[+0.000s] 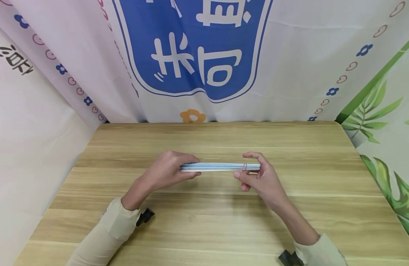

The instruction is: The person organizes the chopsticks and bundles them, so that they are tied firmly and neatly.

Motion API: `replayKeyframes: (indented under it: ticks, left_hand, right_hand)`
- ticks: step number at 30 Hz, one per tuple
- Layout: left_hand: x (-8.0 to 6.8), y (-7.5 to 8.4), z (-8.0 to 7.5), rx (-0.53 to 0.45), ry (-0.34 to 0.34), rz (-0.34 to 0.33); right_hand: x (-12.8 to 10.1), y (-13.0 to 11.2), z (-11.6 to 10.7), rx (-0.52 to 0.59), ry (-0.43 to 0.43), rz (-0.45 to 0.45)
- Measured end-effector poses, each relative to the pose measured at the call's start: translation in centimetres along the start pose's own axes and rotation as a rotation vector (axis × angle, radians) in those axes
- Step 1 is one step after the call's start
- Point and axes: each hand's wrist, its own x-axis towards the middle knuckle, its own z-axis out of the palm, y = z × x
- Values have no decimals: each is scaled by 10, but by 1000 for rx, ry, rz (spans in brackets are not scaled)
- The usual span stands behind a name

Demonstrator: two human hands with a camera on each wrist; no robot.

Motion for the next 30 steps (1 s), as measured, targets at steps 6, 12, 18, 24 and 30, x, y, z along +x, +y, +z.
replayKeyframes:
  ticks: [6,12,18,24,30]
  left_hand:
    - [-2,1,-1,19,100,-6]
    - [-2,0,-6,-2,162,-51]
    - [-3,-3,-10,-37,168,-124]
    - [-4,-5,-12,-53,142,-162]
    - [-4,-6,-13,-98,113,-172]
  right_hand:
    - [0,-1,1,-15,17,-4]
    - [-2,-4,4,-43,40,-15]
    - [-5,1,7,-82,-11,-69]
    - [-7,9,11,-177,-147,-210]
    - [-10,11,20,-270,-165,-387]
